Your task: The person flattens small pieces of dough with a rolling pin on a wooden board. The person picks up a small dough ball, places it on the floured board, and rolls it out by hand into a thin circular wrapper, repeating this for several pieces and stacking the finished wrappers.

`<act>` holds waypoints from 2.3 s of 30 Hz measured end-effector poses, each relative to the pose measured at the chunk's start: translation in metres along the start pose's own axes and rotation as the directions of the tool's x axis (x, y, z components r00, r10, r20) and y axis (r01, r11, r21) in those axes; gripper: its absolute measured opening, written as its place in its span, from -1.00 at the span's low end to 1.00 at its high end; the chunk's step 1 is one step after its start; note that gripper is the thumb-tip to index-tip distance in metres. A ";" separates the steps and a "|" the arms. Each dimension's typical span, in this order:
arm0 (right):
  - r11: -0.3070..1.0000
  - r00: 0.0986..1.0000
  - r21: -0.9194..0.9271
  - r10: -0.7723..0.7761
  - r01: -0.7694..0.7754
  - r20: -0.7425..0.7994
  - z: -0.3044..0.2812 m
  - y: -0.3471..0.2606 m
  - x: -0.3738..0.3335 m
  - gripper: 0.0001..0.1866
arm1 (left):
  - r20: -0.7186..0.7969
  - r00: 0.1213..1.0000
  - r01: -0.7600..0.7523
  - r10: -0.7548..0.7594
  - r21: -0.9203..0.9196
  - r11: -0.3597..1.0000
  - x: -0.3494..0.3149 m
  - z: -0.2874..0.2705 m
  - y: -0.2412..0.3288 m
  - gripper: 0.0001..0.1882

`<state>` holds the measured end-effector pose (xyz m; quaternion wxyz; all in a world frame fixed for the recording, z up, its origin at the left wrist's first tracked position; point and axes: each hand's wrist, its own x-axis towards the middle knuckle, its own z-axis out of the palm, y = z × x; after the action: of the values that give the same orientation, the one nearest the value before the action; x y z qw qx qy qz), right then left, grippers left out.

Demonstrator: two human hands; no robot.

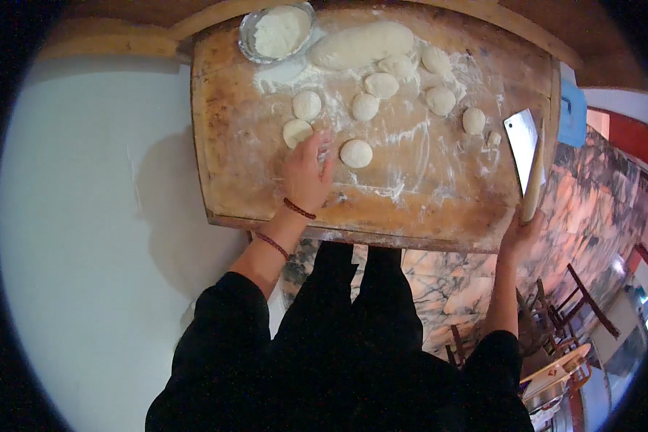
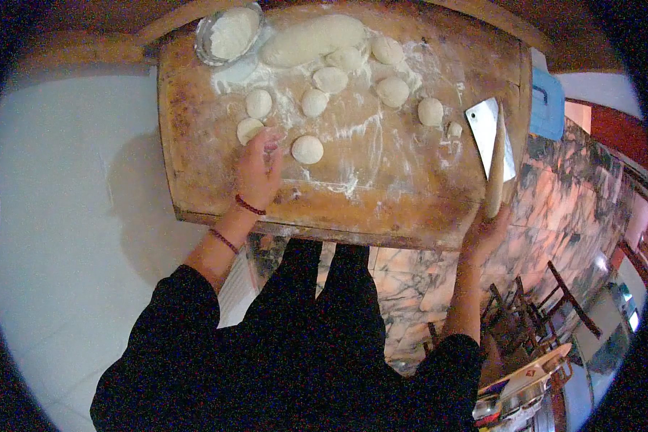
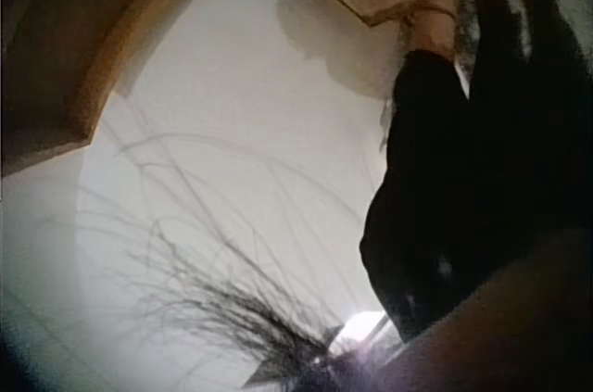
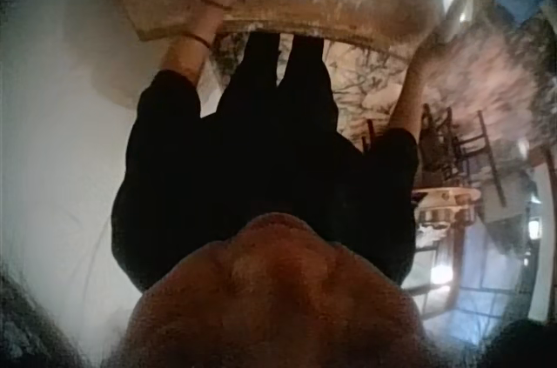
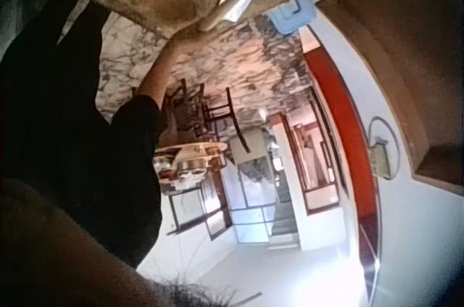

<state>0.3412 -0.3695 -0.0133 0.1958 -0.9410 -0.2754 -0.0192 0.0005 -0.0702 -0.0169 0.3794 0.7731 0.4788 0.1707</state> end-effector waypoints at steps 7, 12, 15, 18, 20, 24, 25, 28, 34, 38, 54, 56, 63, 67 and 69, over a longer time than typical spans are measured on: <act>0.937 0.981 0.339 0.022 -0.088 0.193 0.004 -0.055 -0.064 -0.72 | -0.042 0.999 -0.012 0.010 -0.051 0.999 -0.007 0.050 0.022 -0.51; 0.874 0.974 0.451 0.100 -0.183 0.202 0.003 -0.069 -0.075 -0.76 | 0.155 0.987 0.045 -0.030 -0.099 0.994 -0.010 0.048 0.043 -0.50; 0.890 0.943 0.374 0.154 -0.262 0.296 -0.011 -0.092 -0.075 -0.77 | 0.225 0.930 -0.315 0.291 0.078 0.946 -0.034 0.053 0.045 -0.54; 0.815 0.886 0.399 0.274 -0.420 0.373 -0.018 -0.093 -0.077 -0.77 | 0.321 0.797 -0.571 0.512 0.122 0.812 -0.049 0.059 0.051 -0.59; 0.755 0.934 0.559 0.212 -0.344 0.288 -0.019 -0.082 -0.083 -0.75 | 0.322 0.900 -0.318 0.295 0.022 0.948 -0.045 0.065 0.059 -0.52; 0.850 0.934 0.434 0.164 -0.297 0.319 -0.031 -0.088 -0.087 -0.76 | 0.182 0.935 -0.347 0.304 0.290 0.892 0.002 0.105 0.082 -0.26; 0.865 0.927 0.406 0.157 -0.296 0.341 -0.034 -0.092 -0.089 -0.75 | 0.183 0.934 -0.350 0.307 0.294 0.889 0.002 0.116 0.079 -0.26; 0.836 0.898 0.418 0.180 -0.355 0.402 -0.035 -0.084 -0.098 -0.77 | 0.307 0.852 -0.519 0.423 0.402 0.754 0.003 0.133 0.080 -0.14; 0.833 0.903 0.416 0.208 -0.365 0.375 -0.029 -0.072 -0.103 -0.76 | 0.375 0.862 -0.484 0.341 0.408 0.774 -0.003 0.132 0.093 -0.07; 0.810 0.914 0.466 0.197 -0.356 0.355 -0.031 -0.083 -0.101 -0.76 | 0.362 0.874 -0.462 0.325 0.408 0.787 -0.004 0.128 0.091 -0.12; 0.851 0.905 0.365 0.258 -0.379 0.337 -0.077 -0.087 -0.160 -0.76 | 0.603 0.789 0.026 -0.117 0.157 0.987 0.002 0.073 0.057 -0.59; 0.846 0.934 0.424 0.211 -0.322 0.289 -0.078 -0.093 -0.162 -0.75 | 0.532 0.844 0.040 -0.074 0.076 0.996 0.001 0.070 0.049 -0.66; 0.835 0.927 0.431 0.224 -0.342 0.300 -0.074 -0.087 -0.162 -0.74 | -0.146 0.945 -0.272 0.291 0.139 0.952 0.044 0.062 0.075 -0.70; 0.852 0.914 0.400 0.196 -0.338 0.355 -0.074 -0.081 -0.151 -0.74 | -0.053 0.914 -0.384 0.401 0.205 0.900 0.050 0.098 0.089 -0.72; 0.849 0.903 0.401 0.181 -0.343 0.389 -0.075 -0.077 -0.142 -0.75 | -0.011 0.919 -0.383 0.393 0.201 0.902 0.038 0.112 0.088 -0.73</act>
<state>0.1862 -0.4114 0.0632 0.3639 -0.8854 -0.1686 0.2349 0.1426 -0.1071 -0.0274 0.2479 0.8816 0.3393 0.2151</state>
